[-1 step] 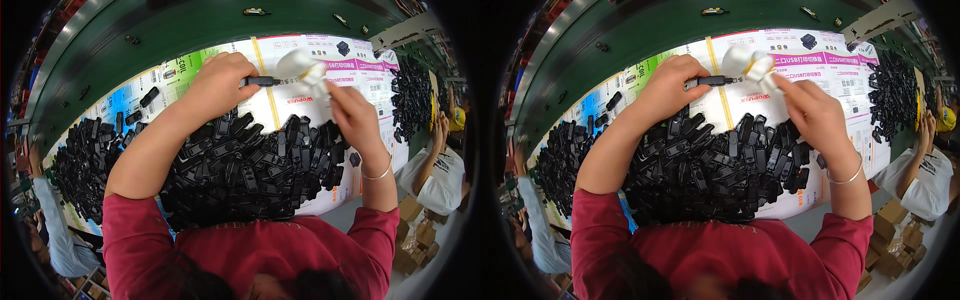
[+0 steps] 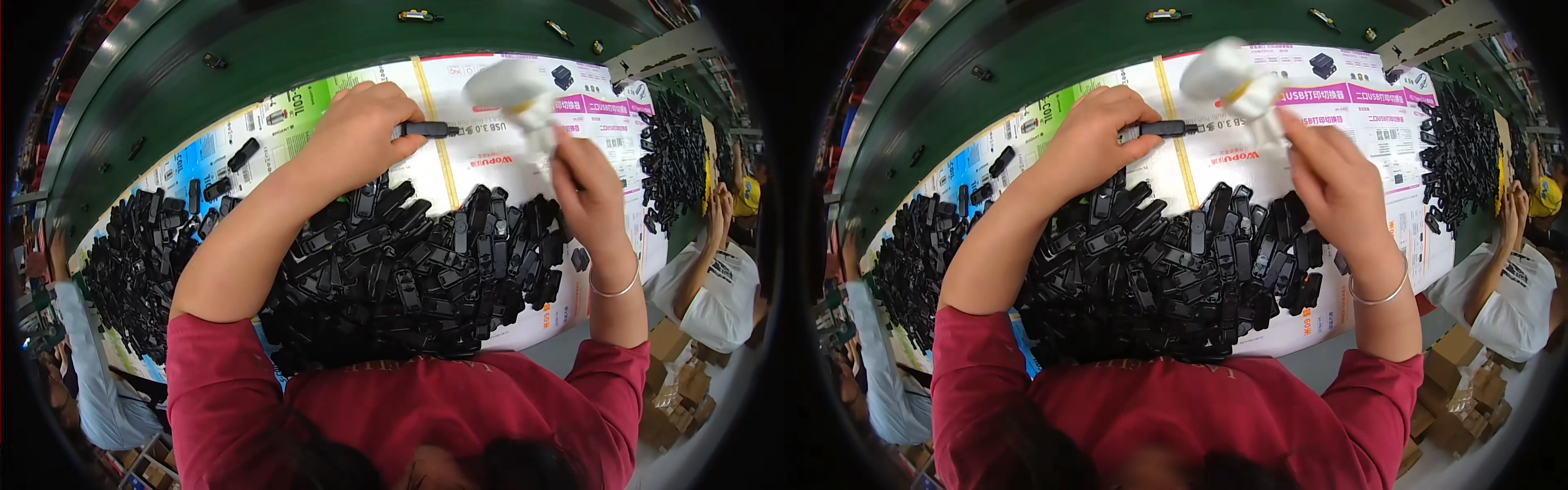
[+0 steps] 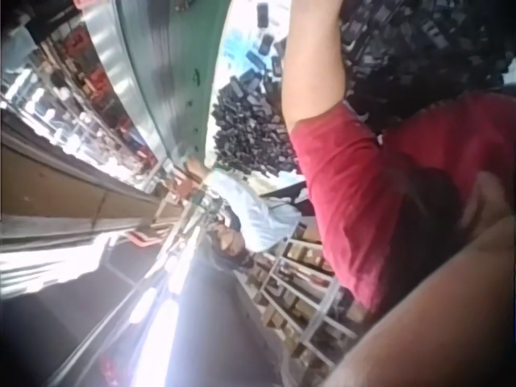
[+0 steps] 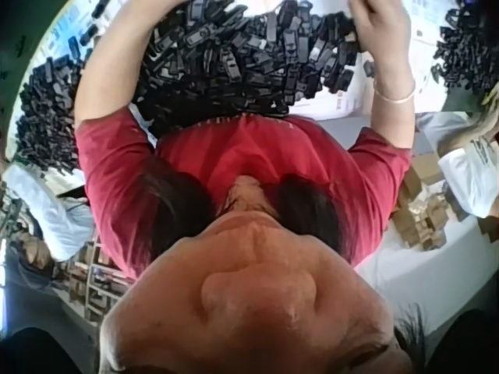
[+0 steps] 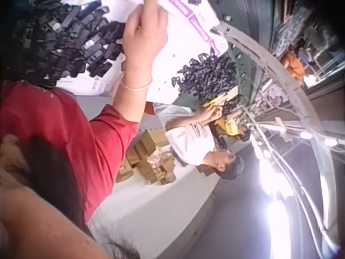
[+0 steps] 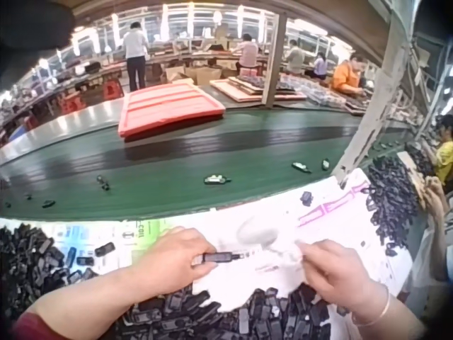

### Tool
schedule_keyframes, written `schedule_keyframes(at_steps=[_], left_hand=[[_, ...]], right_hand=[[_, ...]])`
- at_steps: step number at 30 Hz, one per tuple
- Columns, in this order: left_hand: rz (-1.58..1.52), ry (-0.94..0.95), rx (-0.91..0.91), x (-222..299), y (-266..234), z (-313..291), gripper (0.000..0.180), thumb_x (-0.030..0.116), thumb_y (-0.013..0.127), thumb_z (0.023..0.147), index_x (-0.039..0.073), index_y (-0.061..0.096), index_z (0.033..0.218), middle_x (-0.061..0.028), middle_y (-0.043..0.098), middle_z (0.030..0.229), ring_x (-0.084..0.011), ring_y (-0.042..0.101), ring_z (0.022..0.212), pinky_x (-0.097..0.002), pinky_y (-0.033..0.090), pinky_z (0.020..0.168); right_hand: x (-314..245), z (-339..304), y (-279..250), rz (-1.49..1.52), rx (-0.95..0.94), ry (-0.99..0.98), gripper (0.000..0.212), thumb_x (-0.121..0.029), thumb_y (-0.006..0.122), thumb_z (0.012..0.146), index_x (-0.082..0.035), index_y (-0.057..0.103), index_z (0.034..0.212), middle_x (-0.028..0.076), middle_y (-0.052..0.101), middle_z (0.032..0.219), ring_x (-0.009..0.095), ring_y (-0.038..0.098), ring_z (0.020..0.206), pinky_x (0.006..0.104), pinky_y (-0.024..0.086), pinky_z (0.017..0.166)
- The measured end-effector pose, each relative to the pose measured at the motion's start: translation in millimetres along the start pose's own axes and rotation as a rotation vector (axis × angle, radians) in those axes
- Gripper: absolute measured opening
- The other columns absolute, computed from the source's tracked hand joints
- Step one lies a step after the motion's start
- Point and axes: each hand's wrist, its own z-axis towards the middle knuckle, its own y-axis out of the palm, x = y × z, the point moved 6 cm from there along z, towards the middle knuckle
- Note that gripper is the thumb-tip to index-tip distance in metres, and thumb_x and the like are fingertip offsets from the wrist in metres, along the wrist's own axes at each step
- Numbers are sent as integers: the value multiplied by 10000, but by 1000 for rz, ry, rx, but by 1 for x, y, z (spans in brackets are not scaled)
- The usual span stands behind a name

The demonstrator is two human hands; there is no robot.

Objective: Assembling small green pieces onto black plastic components using a small hammer on an assembly line.

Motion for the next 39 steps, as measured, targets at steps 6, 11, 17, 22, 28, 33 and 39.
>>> schedule_keyframes(at_steps=[6,11,17,22,28,33,39], left_hand=[[64,-16,7,-2,-5,1,205,166,728,778,51,676,940,-90,625,906,-297,584,896,-390,464,814],[179,-87,51,-29,-31,4,237,164,725,792,41,670,988,-101,634,945,-284,596,903,-374,475,822],[339,-490,137,-133,-93,-8,309,222,684,859,38,658,1105,-119,647,1022,-277,627,958,-354,487,851],[675,-339,157,-129,-81,14,384,278,690,846,157,624,1205,-84,606,1183,-320,542,1100,-414,457,937],[377,-223,121,-112,-40,67,363,275,689,854,131,638,1183,-79,608,1161,-299,537,1087,-387,445,946],[325,-308,22,-111,-41,67,294,251,685,855,81,672,1094,-88,621,1107,-275,548,1038,-370,454,911],[167,24,-7,-36,-25,32,232,188,715,794,61,671,983,-64,614,935,-249,546,938,-361,450,818]], right_hand=[[-1,10,21,-90,-202,-84,466,-16,622,830,-143,622,1279,96,656,880,233,650,739,303,522,640],[56,5,1,-213,91,31,382,-28,646,823,-91,639,1200,130,627,1130,337,581,1039,400,473,910],[-30,10,13,76,-196,-377,379,-47,695,708,-179,710,1063,68,608,1148,294,543,1101,397,457,939],[-39,16,25,128,-274,-390,220,-74,687,760,-128,710,972,44,647,1086,256,569,1056,368,469,900],[5,22,34,285,-228,-39,197,-97,666,850,-45,684,1039,105,673,958,304,604,961,390,472,877],[3,23,39,166,-20,-35,240,-87,682,839,-13,665,1067,134,626,1058,316,588,997,378,471,884],[12,17,33,107,-91,-26,280,-77,725,794,-13,659,1059,117,612,1014,310,582,950,382,480,843]])
